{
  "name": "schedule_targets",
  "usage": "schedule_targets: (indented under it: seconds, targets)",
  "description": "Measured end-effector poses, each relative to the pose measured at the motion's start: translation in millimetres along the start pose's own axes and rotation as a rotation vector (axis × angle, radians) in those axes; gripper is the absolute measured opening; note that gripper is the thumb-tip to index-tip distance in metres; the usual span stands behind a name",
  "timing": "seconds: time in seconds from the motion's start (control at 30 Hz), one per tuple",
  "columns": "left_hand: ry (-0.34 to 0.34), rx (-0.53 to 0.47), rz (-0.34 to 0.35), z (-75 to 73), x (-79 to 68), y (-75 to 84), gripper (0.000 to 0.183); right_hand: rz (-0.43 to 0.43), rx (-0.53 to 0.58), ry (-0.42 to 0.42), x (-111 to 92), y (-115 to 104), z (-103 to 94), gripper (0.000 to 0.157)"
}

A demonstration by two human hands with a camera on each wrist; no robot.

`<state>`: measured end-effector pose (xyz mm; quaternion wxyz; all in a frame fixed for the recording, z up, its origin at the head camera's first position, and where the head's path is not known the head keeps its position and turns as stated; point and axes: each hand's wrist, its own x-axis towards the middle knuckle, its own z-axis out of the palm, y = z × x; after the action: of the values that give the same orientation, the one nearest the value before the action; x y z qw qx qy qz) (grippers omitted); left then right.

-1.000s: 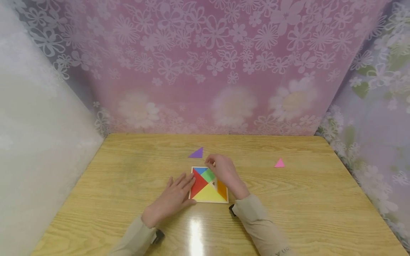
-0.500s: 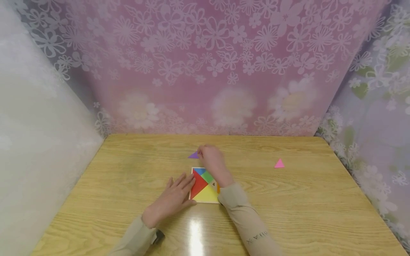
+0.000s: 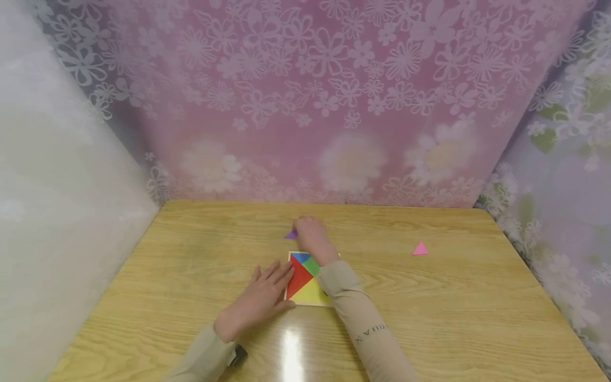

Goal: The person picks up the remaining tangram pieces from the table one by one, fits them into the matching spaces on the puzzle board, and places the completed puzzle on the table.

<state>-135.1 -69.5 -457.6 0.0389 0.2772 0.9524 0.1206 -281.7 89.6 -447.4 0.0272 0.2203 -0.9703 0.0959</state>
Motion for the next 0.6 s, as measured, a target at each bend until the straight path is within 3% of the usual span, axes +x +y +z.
schedule_targets:
  seconds: [0.6]
  targets:
    - [0.004, 0.003, 0.005, 1.8, 0.0, -1.0, 0.072, 0.056, -0.042, -0.138, -2.6, 3.3, -7.5, 0.015]
